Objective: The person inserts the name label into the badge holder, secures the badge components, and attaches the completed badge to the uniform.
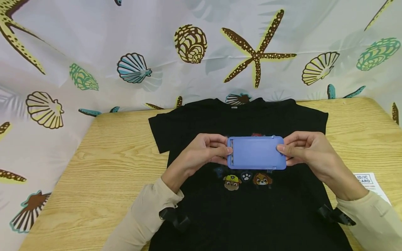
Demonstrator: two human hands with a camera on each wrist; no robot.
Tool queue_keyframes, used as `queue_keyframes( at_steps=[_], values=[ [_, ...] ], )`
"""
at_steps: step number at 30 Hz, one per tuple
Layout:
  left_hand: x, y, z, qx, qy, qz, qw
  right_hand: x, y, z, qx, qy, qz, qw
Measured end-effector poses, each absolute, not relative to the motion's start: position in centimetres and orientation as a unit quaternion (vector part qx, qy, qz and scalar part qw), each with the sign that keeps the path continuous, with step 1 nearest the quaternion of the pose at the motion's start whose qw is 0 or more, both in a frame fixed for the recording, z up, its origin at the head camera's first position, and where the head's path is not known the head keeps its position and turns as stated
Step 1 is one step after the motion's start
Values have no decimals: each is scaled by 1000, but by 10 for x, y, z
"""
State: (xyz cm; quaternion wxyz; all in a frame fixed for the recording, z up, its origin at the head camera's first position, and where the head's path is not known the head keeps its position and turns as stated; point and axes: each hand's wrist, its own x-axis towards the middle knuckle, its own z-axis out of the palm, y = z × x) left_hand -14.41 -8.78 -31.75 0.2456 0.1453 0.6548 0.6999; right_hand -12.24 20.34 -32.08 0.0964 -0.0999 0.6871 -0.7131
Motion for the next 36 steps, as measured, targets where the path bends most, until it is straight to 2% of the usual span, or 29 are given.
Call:
queue_keyframes(
  at_steps=[36],
  values=[
    [-145, -89, -319, 148, 659, 695, 246, -121, 203, -319, -105, 691, -708, 100]
  ],
)
